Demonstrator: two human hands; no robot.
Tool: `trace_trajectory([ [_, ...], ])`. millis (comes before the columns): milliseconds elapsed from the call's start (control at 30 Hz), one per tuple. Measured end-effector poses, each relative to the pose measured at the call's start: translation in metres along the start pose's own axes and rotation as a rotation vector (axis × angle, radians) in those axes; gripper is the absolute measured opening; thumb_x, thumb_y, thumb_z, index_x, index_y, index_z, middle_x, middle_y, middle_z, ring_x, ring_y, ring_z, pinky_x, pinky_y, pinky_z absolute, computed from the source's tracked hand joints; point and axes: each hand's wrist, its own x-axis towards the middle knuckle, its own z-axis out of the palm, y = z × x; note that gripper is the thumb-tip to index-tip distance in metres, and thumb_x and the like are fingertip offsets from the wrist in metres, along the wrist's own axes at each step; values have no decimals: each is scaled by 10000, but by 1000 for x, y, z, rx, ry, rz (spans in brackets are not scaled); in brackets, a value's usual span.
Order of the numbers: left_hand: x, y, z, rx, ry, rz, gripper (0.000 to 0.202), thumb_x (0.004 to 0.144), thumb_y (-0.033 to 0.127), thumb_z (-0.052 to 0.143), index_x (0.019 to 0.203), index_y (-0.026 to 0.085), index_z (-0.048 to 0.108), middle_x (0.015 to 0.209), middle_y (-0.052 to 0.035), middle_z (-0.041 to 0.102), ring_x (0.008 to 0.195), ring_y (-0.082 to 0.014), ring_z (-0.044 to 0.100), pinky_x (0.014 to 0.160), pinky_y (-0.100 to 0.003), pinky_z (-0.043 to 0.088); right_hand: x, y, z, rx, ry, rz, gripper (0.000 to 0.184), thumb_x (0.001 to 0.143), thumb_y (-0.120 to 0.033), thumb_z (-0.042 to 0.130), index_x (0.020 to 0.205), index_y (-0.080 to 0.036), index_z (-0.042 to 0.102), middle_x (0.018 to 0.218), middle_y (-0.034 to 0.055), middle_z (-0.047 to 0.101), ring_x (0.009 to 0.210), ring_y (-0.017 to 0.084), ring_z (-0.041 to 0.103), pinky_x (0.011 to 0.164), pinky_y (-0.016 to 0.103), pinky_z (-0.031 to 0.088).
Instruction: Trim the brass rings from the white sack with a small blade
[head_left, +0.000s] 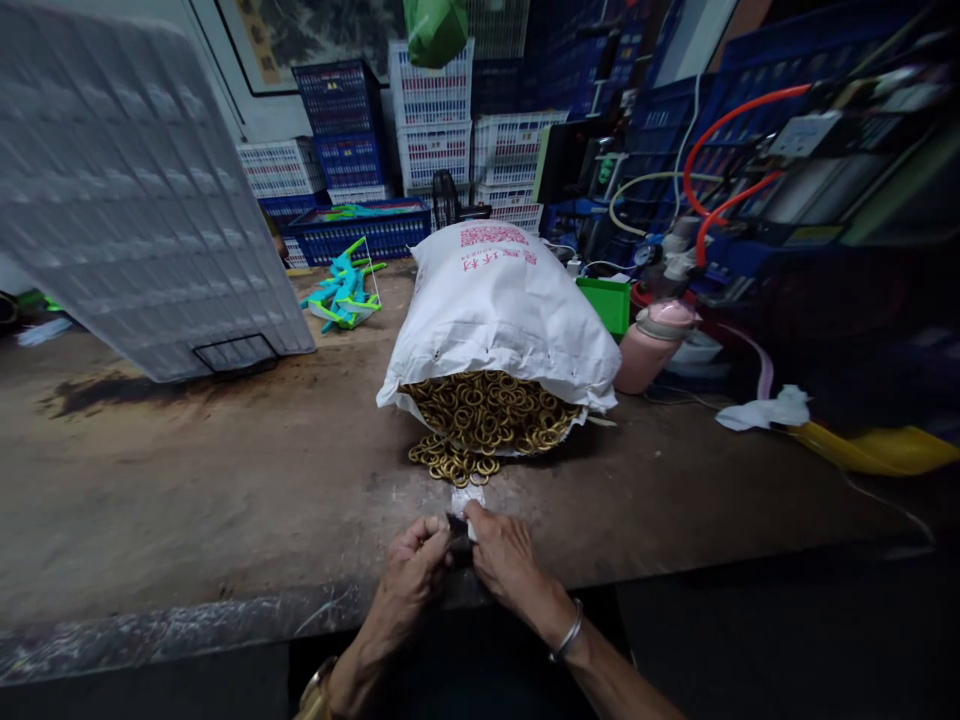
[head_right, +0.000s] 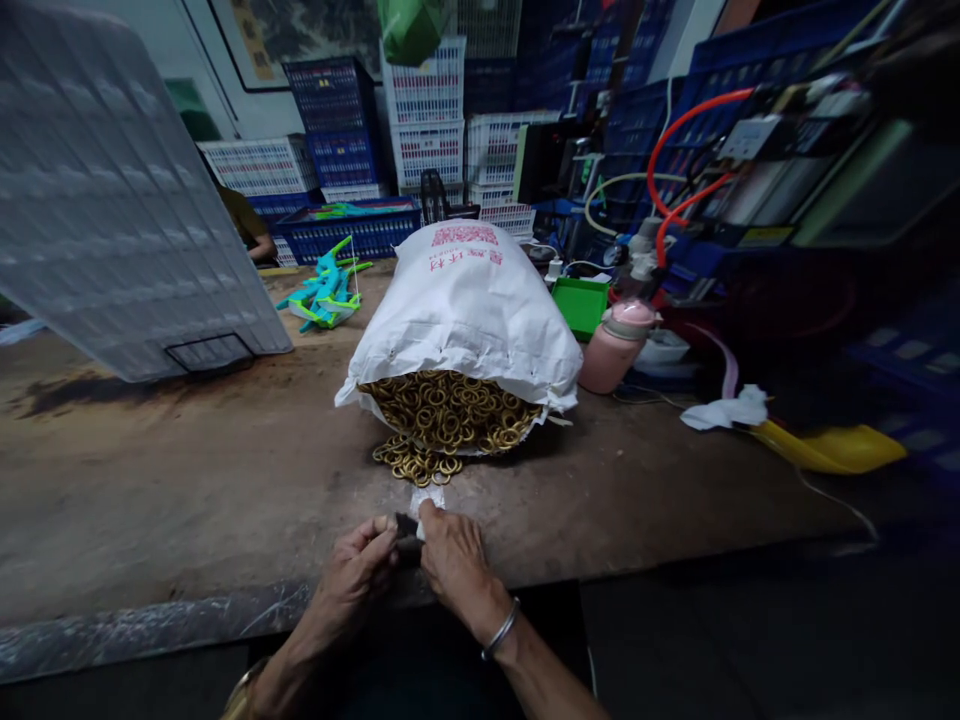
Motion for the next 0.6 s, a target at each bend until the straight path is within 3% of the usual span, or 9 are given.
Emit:
trace_trajectory([
  [133, -10, 1, -1, -146, -112, -93, 295, 708, 418, 640, 779, 165, 507, 534, 73, 439, 368, -11, 220, 360, -162, 110, 14, 13, -2, 3, 135, 131, 303, 748, -52, 406, 1006, -174, 504, 839, 66, 662, 738, 181, 601, 580, 255, 271],
  [300, -10, -6, -4, -351, -126, -155, 296, 724, 415, 631, 759, 146, 512, 719, 7, 547, 413, -4, 296, 352, -140, 141, 28, 22, -10, 67, 298, 203, 220, 813, -149, 470, 1030, -182, 473, 915, 58, 659, 805, 177, 602, 614, 238, 297],
  [433, -7, -9, -8, -439, -100, -175, 318, 714, 420, 638, 730, 128, 512, 740, -22, 571, 429, -6, 323, 354, -130, 166, 34, 20, -9, 2, 298, 199, 201, 834, -234, 487, 1032, -207, 473, 938, 52, 648, 791, 178, 601, 608, 248, 298],
  [600, -4, -9, -13, -536, -118, -175, 238, 707, 334, 651, 748, 159, 496, 686, 13, 547, 391, -1, 296, 345, -130, 147, 35, 19, -7, -78, 284, 210, 118, 831, -188, 453, 933, -196, 513, 855, 47, 642, 720, 161, 589, 572, 251, 268],
])
